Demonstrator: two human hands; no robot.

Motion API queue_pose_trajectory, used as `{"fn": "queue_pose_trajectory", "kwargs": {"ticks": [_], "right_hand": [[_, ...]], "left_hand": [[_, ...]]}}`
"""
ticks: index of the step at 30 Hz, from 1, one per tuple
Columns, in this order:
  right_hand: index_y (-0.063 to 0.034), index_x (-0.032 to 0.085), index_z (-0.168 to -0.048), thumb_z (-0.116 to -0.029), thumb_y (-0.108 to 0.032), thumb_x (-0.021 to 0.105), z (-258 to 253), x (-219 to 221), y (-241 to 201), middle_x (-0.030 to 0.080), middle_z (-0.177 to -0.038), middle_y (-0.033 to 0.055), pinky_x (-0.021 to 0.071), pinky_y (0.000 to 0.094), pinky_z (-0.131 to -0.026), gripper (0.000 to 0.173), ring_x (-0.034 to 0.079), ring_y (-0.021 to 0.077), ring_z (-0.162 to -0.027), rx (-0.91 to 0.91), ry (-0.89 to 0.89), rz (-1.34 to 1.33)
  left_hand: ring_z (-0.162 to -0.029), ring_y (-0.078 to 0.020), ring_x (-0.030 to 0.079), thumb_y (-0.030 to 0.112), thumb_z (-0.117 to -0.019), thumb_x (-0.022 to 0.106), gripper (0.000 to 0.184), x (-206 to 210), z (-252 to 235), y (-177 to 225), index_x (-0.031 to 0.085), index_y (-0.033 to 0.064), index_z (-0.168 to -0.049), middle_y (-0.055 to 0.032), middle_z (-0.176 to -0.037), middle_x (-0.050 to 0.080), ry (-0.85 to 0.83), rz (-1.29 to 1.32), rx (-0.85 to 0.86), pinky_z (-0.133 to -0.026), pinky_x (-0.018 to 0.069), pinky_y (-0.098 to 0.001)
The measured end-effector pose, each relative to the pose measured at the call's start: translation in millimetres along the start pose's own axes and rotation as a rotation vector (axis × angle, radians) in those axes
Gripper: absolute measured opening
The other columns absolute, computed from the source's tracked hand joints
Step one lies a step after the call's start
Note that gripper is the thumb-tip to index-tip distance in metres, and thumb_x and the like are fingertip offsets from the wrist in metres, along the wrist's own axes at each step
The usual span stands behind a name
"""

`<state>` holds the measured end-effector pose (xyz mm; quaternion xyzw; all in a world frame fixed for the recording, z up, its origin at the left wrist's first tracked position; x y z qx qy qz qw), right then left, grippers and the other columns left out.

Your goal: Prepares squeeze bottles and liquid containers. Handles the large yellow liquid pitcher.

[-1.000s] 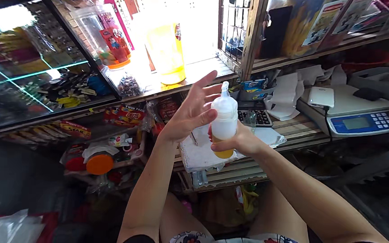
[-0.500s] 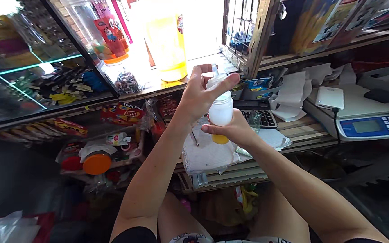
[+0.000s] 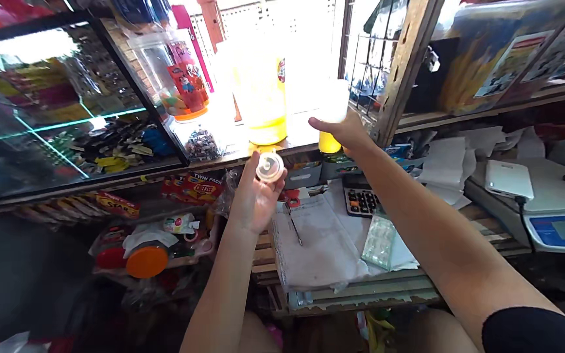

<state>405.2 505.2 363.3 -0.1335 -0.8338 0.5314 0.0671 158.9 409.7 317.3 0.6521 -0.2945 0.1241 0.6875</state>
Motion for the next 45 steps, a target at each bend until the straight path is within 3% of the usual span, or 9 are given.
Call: {"fn": "queue_pose_trajectory", "kwargs": {"ticks": [6,10,15,24,26,28,31,35,45], "right_hand": [[-0.0017,0.045,-0.147,-0.0753,-0.032,0.092,-56.1,24.5,18.2,0.059,-0.135,0.0204,0.0492,0.0479,-0.107,0.091,0.058,0.0277,-0.126,0.021,0.022,0.017],[0.0002,0.042,-0.149,-0.07,-0.037,0.095,-68.9,27.9,37.4,0.058,-0.137,0.0238,0.0479,0.0514,-0.107,0.101,0.057,0.0321,-0.128,0.044,0.08,0.07],[0.0003,0.031,-0.147,-0.0626,-0.018,0.099,-63.7,23.5,34.8,0.056,-0.132,0.0246,0.0526,0.0469,-0.1,0.11,0.06,0.0304,-0.12,0.011,0.106,0.0],[0.0002,0.031,-0.147,-0.068,-0.024,0.096,-57.2,16.8,33.2,0.054,-0.135,0.0216,0.053,0.0432,-0.101,0.105,0.06,0.0269,-0.122,-0.033,0.03,-0.02],[0.0011,0.032,-0.152,-0.0707,-0.032,0.092,-32.2,2.0,9.2,0.046,-0.148,0.0218,0.0461,0.0417,-0.109,0.106,0.049,0.0274,-0.134,-0.199,0.1,0.009],[-0.0003,0.039,-0.148,-0.0814,-0.04,0.082,23.5,-8.8,-26.2,0.044,-0.151,0.0189,0.0422,0.042,-0.113,0.088,0.044,0.0254,-0.14,-0.434,0.11,0.052],[-0.005,0.046,-0.14,-0.0849,-0.048,0.079,115.6,5.3,-45.8,0.052,-0.143,0.0112,0.0435,0.0426,-0.113,0.078,0.048,0.02,-0.137,-0.637,-0.168,0.15],[-0.0067,0.055,-0.136,-0.079,-0.048,0.082,155.9,20.6,-32.0,0.058,-0.131,0.0098,0.0479,0.041,-0.105,0.076,0.054,0.0201,-0.125,-0.626,-0.214,0.316],[-0.0087,0.065,-0.129,-0.0837,-0.038,0.081,185.4,-22.9,-58.2,0.066,-0.115,0.0083,0.0537,0.0366,-0.09,0.056,0.062,0.0173,-0.106,-0.75,0.022,0.483]], "left_hand": [[-0.091,-0.0201,0.069,0.041,-0.1104,0.037,0.043,-36.4,13.6,-17.5,0.047,0.0062,-0.133,-0.0165,-0.112,0.065,0.1,0.099,-0.076,-0.079,0.0576,-0.0272],[-0.09,-0.0193,0.068,0.039,-0.1112,0.035,0.043,-39.8,14.9,-23.8,0.048,0.004,-0.133,-0.0168,-0.111,0.064,0.088,0.116,-0.105,-0.079,0.0574,-0.0262],[-0.093,-0.0198,0.069,0.037,-0.1114,0.035,0.041,-28.7,9.3,-39.5,0.046,0.0042,-0.133,-0.0172,-0.113,0.064,0.066,0.137,-0.157,-0.081,0.0572,-0.0258],[-0.098,-0.02,0.068,0.04,-0.1108,0.037,0.044,-1.3,3.7,-55.1,0.043,0.0049,-0.136,-0.0175,-0.117,0.062,0.005,0.139,-0.198,-0.085,0.0558,-0.0259],[-0.099,-0.0223,0.069,0.042,-0.1105,0.036,0.047,3.8,1.9,-55.3,0.042,0.0051,-0.139,-0.0195,-0.118,0.063,-0.005,0.172,-0.201,-0.086,0.057,-0.0277],[-0.101,-0.0251,0.07,0.044,-0.1103,0.036,0.05,10.5,-1.0,-54.8,0.043,0.0038,-0.139,-0.0212,-0.12,0.063,-0.033,0.216,-0.213,-0.088,0.0578,-0.0304],[-0.106,-0.0286,0.069,0.045,-0.1105,0.033,0.053,24.6,-2.1,-57.8,0.043,0.0032,-0.142,-0.0218,-0.124,0.062,-0.129,0.211,-0.239,-0.093,0.0572,-0.036],[-0.113,-0.0295,0.066,0.037,-0.1111,0.036,0.041,42.2,2.3,-63.7,0.039,0.0176,-0.146,-0.0168,-0.132,0.059,-0.165,0.165,-0.21,-0.093,0.0564,-0.0412],[-0.116,-0.0264,0.064,0.031,-0.112,0.038,0.051,74.3,18.5,-80.9,0.018,0.0209,-0.157,-0.0168,-0.133,0.058,-0.264,0.024,-0.222,-0.101,0.0523,-0.0401]]}}
Point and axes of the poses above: each hand's wrist, its own z-axis away from the middle knuckle, its own x-axis out of the palm, y = z × x, the point moved 10 cm from there along -z, towards the middle knuckle
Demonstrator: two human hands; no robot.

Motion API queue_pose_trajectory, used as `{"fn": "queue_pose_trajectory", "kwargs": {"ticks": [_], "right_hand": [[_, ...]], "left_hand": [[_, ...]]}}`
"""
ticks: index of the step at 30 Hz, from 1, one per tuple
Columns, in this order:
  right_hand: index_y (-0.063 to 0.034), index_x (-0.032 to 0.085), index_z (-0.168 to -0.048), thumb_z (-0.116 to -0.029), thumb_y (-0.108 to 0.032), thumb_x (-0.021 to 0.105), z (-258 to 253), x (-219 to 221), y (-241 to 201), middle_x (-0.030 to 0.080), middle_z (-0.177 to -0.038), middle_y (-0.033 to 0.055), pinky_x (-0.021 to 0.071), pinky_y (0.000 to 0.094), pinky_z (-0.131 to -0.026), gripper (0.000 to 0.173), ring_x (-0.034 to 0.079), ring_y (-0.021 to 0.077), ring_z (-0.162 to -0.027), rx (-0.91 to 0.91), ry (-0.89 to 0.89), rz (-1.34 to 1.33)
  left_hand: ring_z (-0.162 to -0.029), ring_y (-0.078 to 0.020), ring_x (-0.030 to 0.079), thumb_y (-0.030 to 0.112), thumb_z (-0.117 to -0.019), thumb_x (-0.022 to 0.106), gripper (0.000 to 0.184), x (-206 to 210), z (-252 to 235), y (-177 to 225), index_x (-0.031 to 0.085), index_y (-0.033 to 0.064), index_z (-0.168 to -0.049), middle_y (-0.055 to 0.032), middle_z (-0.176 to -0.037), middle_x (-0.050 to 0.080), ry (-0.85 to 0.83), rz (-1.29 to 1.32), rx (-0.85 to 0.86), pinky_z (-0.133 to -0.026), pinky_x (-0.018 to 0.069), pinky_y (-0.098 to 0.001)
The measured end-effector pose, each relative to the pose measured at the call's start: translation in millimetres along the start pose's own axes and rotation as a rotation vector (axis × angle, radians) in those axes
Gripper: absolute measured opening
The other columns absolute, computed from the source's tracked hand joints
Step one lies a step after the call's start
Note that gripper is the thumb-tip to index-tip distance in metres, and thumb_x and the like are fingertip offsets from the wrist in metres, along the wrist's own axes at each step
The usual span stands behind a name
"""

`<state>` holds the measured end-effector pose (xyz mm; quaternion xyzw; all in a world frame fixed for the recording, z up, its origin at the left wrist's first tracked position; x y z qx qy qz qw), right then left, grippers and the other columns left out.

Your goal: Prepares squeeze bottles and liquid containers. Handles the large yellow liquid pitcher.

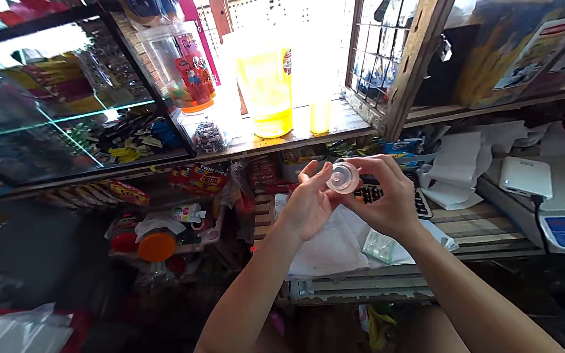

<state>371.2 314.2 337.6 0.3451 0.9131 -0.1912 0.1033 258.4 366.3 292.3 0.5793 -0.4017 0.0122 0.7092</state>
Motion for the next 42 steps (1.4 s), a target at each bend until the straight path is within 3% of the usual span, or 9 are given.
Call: {"fn": "queue_pose_trajectory", "kwargs": {"ticks": [5,8,11,15,19,25,28,35,42], "right_hand": [[-0.0072,0.061,-0.13,-0.0827,-0.042,0.08,20.5,-33.2,23.2,0.068,-0.118,0.0081,0.0565,0.0369,-0.094,0.062,0.066,0.0146,-0.109,0.144,0.154,-0.16],[-0.0101,0.053,-0.132,-0.0788,-0.034,0.086,39.1,-74.5,56.4,0.065,-0.122,-0.0011,0.0569,0.034,-0.099,0.067,0.064,0.0133,-0.115,0.333,0.294,-0.413],[-0.0077,0.05,-0.133,-0.0781,-0.024,0.087,70.6,-107.8,96.1,0.065,-0.125,-0.0011,0.0574,0.032,-0.097,0.068,0.064,0.0146,-0.117,0.44,0.37,-0.472],[-0.0108,0.042,-0.128,-0.0778,-0.011,0.084,121.5,-125.2,147.6,0.066,-0.124,-0.004,0.0585,0.029,-0.095,0.065,0.065,0.0117,-0.117,0.548,0.471,-0.436],[-0.0095,0.038,-0.125,-0.077,-0.005,0.08,160.1,-129.2,176.4,0.064,-0.129,-0.0018,0.0582,0.0277,-0.096,0.064,0.066,0.0104,-0.117,0.62,0.554,-0.401],[-0.009,0.046,-0.127,-0.076,-0.009,0.083,172.3,-140.3,173.3,0.064,-0.117,-0.0076,0.0591,0.0259,-0.093,0.063,0.066,0.0063,-0.109,0.667,0.535,-0.343],[-0.006,0.043,-0.139,-0.077,-0.02,0.087,164.5,-143.1,169.3,0.063,-0.122,-0.0035,0.0598,0.0267,-0.092,0.077,0.066,0.0087,-0.111,0.664,0.451,-0.292],[-0.0084,0.04,-0.136,-0.0713,-0.015,0.08,136.3,-106.4,167.4,0.059,-0.126,0.003,0.0604,0.0323,-0.091,0.076,0.066,0.011,-0.108,0.713,0.285,-0.217],[-0.0009,0.051,-0.132,-0.0839,-0.017,0.082,28.3,-12.4,98.8,0.062,-0.125,0.0139,0.062,0.0375,-0.087,0.06,0.068,0.0182,-0.106,0.383,0.076,-0.202]], "left_hand": [[-0.104,-0.02,0.068,0.033,-0.1084,0.05,0.062,-3.0,0.6,14.6,0.018,0.0181,-0.159,-0.0149,-0.133,0.059,0.085,-0.438,0.119,-0.09,0.0564,-0.0361],[-0.109,-0.0176,0.065,0.03,-0.1012,0.063,0.066,-30.5,13.4,98.5,0.03,0.0094,-0.155,-0.0115,-0.133,0.06,0.324,-0.795,0.54,-0.092,0.056,-0.0387],[-0.126,-0.0275,0.056,0.025,-0.0966,0.067,0.067,-54.6,18.5,205.3,0.037,-0.0023,-0.15,-0.0236,-0.145,0.049,0.589,-1.016,0.889,-0.102,0.0505,-0.0412],[-0.132,-0.0368,0.052,0.044,-0.0999,0.062,0.074,-67.6,-20.7,279.7,0.039,-0.0057,-0.149,-0.0298,-0.144,0.05,0.697,-1.21,0.746,-0.109,0.0431,-0.0512],[-0.092,-0.0162,0.067,0.053,-0.1018,0.056,0.063,-69.6,-72.6,289.3,0.052,-0.0021,-0.132,-0.0123,-0.107,0.067,0.57,-1.074,0.57,-0.085,0.0554,-0.0338],[-0.051,-0.0019,0.052,0.051,-0.0972,0.065,0.037,-80.5,-95.6,301.2,0.058,0.0162,-0.087,0.0095,-0.063,0.052,0.621,-0.807,0.651,-0.052,0.0493,-0.0196],[-0.047,0.0006,0.047,0.052,-0.0976,0.064,0.038,-82.2,-99.8,300.3,0.052,0.0218,-0.078,0.0129,-0.056,0.047,0.645,-0.824,0.708,-0.049,0.0452,-0.0179],[-0.047,0.0022,0.047,0.049,-0.1018,0.059,0.032,-78.4,-96.5,295.2,0.048,0.0259,-0.083,0.0154,-0.056,0.044,0.639,-0.79,0.736,-0.051,0.0456,-0.016],[-0.047,0.0019,0.046,0.048,-0.1012,0.06,0.032,-77.7,-91.5,295.4,0.047,0.0245,-0.084,0.0142,-0.058,0.044,0.666,-0.765,0.763,-0.049,0.0445,-0.0161]]}}
Point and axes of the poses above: each hand's wrist, its own z-axis away from the middle knuckle, its own x-axis out of the palm, y = z × x, the point moved 10 cm from there along -z, towards the middle knuckle
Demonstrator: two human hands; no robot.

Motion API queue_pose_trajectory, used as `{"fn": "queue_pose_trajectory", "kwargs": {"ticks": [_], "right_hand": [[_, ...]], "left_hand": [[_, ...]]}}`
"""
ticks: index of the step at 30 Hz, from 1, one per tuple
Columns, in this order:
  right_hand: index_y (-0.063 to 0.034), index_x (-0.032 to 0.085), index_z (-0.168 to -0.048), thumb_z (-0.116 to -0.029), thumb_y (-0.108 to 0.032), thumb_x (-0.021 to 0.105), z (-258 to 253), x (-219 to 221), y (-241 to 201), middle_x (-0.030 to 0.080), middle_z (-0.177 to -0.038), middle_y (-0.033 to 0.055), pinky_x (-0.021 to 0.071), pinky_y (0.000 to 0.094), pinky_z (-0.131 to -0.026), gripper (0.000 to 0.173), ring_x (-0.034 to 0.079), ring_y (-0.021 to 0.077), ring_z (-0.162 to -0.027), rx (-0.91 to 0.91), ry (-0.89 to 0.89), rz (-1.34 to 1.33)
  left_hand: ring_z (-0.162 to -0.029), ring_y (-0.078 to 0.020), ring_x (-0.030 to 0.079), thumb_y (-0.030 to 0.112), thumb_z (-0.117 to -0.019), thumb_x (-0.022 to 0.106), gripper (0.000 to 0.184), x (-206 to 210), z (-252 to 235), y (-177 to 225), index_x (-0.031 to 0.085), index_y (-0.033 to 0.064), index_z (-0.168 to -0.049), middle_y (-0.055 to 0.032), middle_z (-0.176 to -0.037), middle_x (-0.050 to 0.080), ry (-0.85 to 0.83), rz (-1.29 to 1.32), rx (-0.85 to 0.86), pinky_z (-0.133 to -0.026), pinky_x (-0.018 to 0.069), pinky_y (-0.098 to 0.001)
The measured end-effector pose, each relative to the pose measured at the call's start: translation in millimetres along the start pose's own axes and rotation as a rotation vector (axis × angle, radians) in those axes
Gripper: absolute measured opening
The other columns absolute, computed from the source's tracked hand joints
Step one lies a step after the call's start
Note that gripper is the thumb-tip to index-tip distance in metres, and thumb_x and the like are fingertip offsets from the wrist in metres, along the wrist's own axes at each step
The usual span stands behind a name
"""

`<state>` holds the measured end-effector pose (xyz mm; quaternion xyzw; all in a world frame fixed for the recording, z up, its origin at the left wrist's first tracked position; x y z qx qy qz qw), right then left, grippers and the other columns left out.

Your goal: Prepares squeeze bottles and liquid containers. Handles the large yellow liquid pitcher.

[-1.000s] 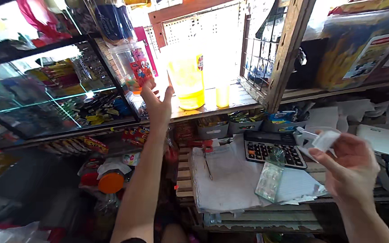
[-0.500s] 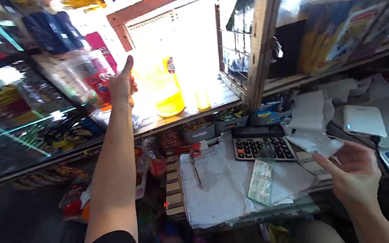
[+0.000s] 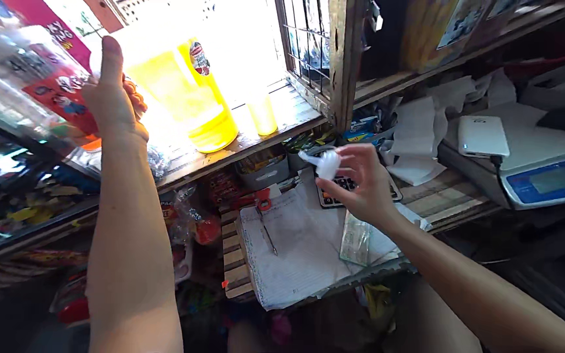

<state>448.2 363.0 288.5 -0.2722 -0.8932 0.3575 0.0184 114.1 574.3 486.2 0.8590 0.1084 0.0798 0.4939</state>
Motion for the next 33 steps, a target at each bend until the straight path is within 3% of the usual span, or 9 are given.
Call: {"fn": "queue_pose_trajectory", "kwargs": {"ticks": [3,6,10,18,24,27,33], "right_hand": [[0.0048,0.052,-0.128,-0.0877,-0.01,0.08,-46.5,23.7,-8.4,0.056,-0.131,0.0232,0.0616,0.04,-0.087,0.051,0.068,0.0269,-0.108,-0.063,0.095,0.148],[0.0074,0.054,-0.122,-0.0835,-0.009,0.081,-84.4,35.5,6.6,0.057,-0.126,0.0262,0.0604,0.0419,-0.088,0.049,0.067,0.0315,-0.107,-0.074,0.254,0.265],[0.0069,0.056,-0.128,-0.0856,-0.012,0.079,-112.5,54.2,27.8,0.061,-0.123,0.029,0.0558,0.0512,-0.09,0.052,0.066,0.0407,-0.108,0.03,0.249,0.407],[0.0014,0.06,-0.133,-0.0874,-0.019,0.08,-125.7,64.0,52.5,0.057,-0.128,0.0268,0.0524,0.0512,-0.093,0.054,0.061,0.0402,-0.11,0.169,0.203,0.45],[-0.0014,0.059,-0.135,-0.0852,-0.025,0.082,-126.2,64.3,56.7,0.054,-0.132,0.0257,0.051,0.0529,-0.097,0.06,0.057,0.0415,-0.12,0.211,0.185,0.494],[-0.0007,0.055,-0.14,-0.0865,-0.025,0.08,-125.0,65.8,57.5,0.053,-0.134,0.027,0.0511,0.053,-0.098,0.064,0.057,0.0425,-0.121,0.205,0.185,0.501],[-0.0017,0.041,-0.153,-0.0855,-0.03,0.081,-120.1,62.6,57.1,0.048,-0.143,0.029,0.0521,0.052,-0.098,0.083,0.057,0.0432,-0.124,0.157,0.245,0.459]], "left_hand": [[-0.047,0.0005,0.046,0.049,-0.0995,0.063,0.033,-0.7,-1.0,-0.4,0.049,0.0231,-0.086,0.0129,-0.059,0.044,0.006,0.009,0.003,-0.048,0.0447,-0.0169],[-0.051,-0.0001,0.047,0.052,-0.0982,0.063,0.034,-0.1,-1.8,-1.1,0.05,0.0219,-0.088,0.0119,-0.063,0.045,-0.004,0.003,0.003,-0.052,0.0458,-0.0183],[-0.05,-0.0009,0.047,0.049,-0.0981,0.065,0.034,0.1,-1.1,0.0,0.051,0.0196,-0.088,0.0103,-0.062,0.045,-0.005,0.035,0.002,-0.051,0.0451,-0.0181],[-0.052,-0.0024,0.047,0.048,-0.0978,0.066,0.035,1.8,-2.9,-0.2,0.054,0.0173,-0.088,0.0076,-0.065,0.047,-0.03,0.047,0.029,-0.05,0.0438,-0.0184],[-0.05,-0.0028,0.047,0.047,-0.0976,0.067,0.035,1.8,-4.5,-0.7,0.052,0.0181,-0.084,0.008,-0.063,0.046,-0.008,0.044,0.037,-0.049,0.0439,-0.0191],[-0.05,-0.0016,0.048,0.048,-0.0965,0.068,0.034,0.7,-5.5,-1.5,0.055,0.0174,-0.086,0.0084,-0.064,0.049,0.005,0.033,0.023,-0.049,0.0447,-0.0177],[-0.042,-0.0027,0.039,0.044,-0.0956,0.071,0.041,-0.2,-8.4,2.3,0.046,0.0211,-0.074,0.0093,-0.055,0.039,0.097,0.051,0.095,-0.043,0.0369,-0.0197]]}}
Point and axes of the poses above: each hand's wrist, its own z-axis away from the middle knuckle, its own x-axis out of the palm, y = z × x, the point moved 10 cm from there along -z, towards the middle knuckle
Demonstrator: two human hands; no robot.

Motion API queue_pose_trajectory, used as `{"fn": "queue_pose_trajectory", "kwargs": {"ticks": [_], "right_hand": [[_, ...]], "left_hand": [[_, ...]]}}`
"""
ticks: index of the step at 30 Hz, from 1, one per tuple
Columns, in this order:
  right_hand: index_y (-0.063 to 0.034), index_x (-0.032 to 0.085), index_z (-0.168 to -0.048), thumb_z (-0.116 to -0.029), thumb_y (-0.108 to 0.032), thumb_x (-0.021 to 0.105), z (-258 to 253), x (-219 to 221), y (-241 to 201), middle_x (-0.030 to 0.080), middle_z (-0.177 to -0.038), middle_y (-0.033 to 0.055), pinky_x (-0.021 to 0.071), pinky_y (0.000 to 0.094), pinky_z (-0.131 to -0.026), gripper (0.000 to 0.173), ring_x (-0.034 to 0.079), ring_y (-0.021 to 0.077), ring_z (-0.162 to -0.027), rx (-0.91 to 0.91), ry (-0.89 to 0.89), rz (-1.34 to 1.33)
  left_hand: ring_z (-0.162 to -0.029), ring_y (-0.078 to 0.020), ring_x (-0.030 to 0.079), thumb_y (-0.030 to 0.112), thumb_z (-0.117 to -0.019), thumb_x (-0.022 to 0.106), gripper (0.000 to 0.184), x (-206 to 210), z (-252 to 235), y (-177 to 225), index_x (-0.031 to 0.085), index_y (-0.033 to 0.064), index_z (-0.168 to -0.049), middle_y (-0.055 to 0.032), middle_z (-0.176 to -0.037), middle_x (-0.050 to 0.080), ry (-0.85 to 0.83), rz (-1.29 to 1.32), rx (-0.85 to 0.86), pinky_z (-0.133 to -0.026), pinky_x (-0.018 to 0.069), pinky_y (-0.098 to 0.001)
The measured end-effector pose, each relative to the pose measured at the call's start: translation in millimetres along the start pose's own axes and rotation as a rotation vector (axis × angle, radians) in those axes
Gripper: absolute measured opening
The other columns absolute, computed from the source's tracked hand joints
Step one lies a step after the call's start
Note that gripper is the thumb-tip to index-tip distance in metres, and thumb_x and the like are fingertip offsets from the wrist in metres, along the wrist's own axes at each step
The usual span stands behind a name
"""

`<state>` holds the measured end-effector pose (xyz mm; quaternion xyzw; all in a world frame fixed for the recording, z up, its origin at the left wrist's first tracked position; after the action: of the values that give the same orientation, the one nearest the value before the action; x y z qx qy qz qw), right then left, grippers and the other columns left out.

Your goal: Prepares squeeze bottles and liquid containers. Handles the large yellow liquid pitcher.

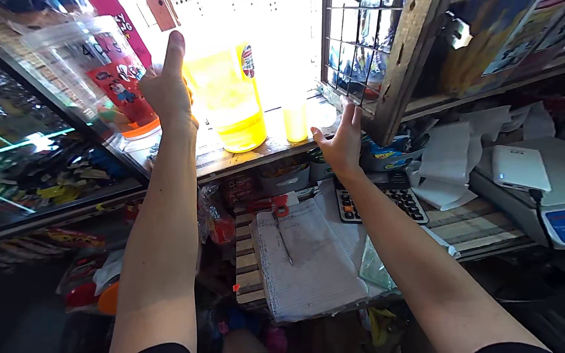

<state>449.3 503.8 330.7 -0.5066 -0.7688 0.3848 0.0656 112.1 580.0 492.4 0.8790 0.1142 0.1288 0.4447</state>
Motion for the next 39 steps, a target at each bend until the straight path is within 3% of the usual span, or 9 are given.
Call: {"fn": "queue_pose_trajectory", "kwargs": {"ticks": [3,9,15,17,20,23,25,29,39], "right_hand": [[0.0001,0.04,-0.152,-0.0834,-0.037,0.084,2.1,-4.2,4.5,0.045,-0.147,0.0305,0.0507,0.0542,-0.101,0.09,0.054,0.0459,-0.129,0.023,0.027,-0.015],[0.0029,0.035,-0.153,-0.0891,-0.045,0.078,7.7,-0.9,9.0,0.04,-0.147,0.0339,0.0502,0.063,-0.096,0.09,0.052,0.0513,-0.126,0.018,-0.05,-0.093],[0.0041,0.052,-0.139,-0.0925,-0.028,0.074,7.3,-20.8,-28.9,0.052,-0.141,0.0276,0.0474,0.0552,-0.105,0.06,0.053,0.0422,-0.13,-0.206,-0.001,-0.189],[0.0034,0.053,-0.139,-0.086,-0.028,0.079,-3.6,-17.1,-55.8,0.055,-0.138,0.0278,0.0455,0.0579,-0.106,0.067,0.053,0.0442,-0.129,-0.234,-0.053,-0.201],[-0.0005,0.041,-0.15,-0.0792,-0.032,0.086,-21.9,8.7,-73.0,0.053,-0.141,0.0251,0.0446,0.0603,-0.105,0.09,0.053,0.0426,-0.129,-0.118,-0.264,-0.223],[-0.0041,0.034,-0.154,-0.0801,-0.037,0.086,-30.7,32.7,-67.9,0.06,-0.133,0.0241,0.0467,0.0648,-0.098,0.097,0.062,0.0439,-0.117,-0.019,-0.43,-0.142],[-0.0043,0.037,-0.151,-0.0821,-0.035,0.086,-32.0,39.2,-63.2,0.064,-0.127,0.0244,0.0471,0.0659,-0.096,0.09,0.064,0.0452,-0.112,0.046,-0.486,-0.091],[-0.0035,0.05,-0.142,-0.0794,-0.032,0.089,-29.9,44.7,-64.0,0.067,-0.122,0.0217,0.0513,0.0644,-0.091,0.079,0.067,0.0424,-0.107,0.092,-0.467,-0.155],[-0.0069,0.054,-0.14,-0.0783,-0.032,0.089,-6.8,83.1,-96.5,0.07,-0.12,0.0152,0.0552,0.0603,-0.084,0.076,0.071,0.0351,-0.099,-0.034,-0.438,-0.389]], "left_hand": [[-0.044,-0.0035,0.039,0.047,-0.0965,0.068,0.043,0.2,5.8,2.8,0.044,0.0217,-0.073,0.0095,-0.055,0.038,0.038,-0.009,0.009,-0.045,0.0372,-0.0217],[-0.04,-0.0019,0.034,0.042,-0.0985,0.067,0.043,-14.3,25.5,15.3,0.042,0.0228,-0.07,0.0107,-0.051,0.034,0.074,0.082,0.03,-0.041,0.0327,-0.0192],[-0.038,-0.0025,0.031,0.042,-0.0998,0.064,0.049,-43.1,35.5,23.8,0.036,0.0256,-0.063,0.0105,-0.047,0.03,0.051,0.123,-0.049,-0.04,0.0311,-0.0196],[-0.038,-0.0028,0.03,0.041,-0.1017,0.061,0.05,-49.7,38.7,28.1,0.033,0.0265,-0.062,0.0109,-0.047,0.027,0.03,0.155,-0.073,-0.041,0.0323,-0.0198],[-0.035,0.0005,0.027,0.042,-0.1052,0.054,0.051,-61.8,46.9,36.8,0.032,0.0272,-0.062,0.0121,-0.046,0.027,0.006,0.158,-0.122,-0.036,0.0257,-0.0154],[-0.036,0.0014,0.028,0.043,-0.1067,0.05,0.052,-74.5,52.0,46.7,0.032,0.0278,-0.061,0.0126,-0.046,0.028,-0.044,0.146,-0.121,-0.037,0.0244,-0.0147],[-0.036,0.0017,0.029,0.043,-0.1076,0.048,0.052,-83.3,55.4,55.1,0.033,0.0278,-0.06,0.0128,-0.046,0.029,-0.071,0.13,-0.105,-0.037,0.0249,-0.0144],[-0.036,0.0021,0.029,0.042,-0.1087,0.045,0.05,-100.8,61.4,72.4,0.035,0.0282,-0.061,0.0133,-0.046,0.029,-0.07,0.088,-0.069,-0.037,0.0251,-0.0137],[-0.037,0.0027,0.031,0.041,-0.1086,0.046,0.051,-103.1,76.9,81.3,0.037,0.0276,-0.06,0.0133,-0.047,0.031,-0.112,0.061,-0.057,-0.037,0.0258,-0.0124]]}}
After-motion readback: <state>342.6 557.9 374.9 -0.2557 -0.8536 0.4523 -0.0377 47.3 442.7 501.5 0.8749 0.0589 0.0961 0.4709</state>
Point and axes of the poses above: each hand's wrist, its own z-axis away from the middle knuckle, its own x-axis out of the palm, y = z × x, the point moved 10 cm from there along -z, towards the middle knuckle
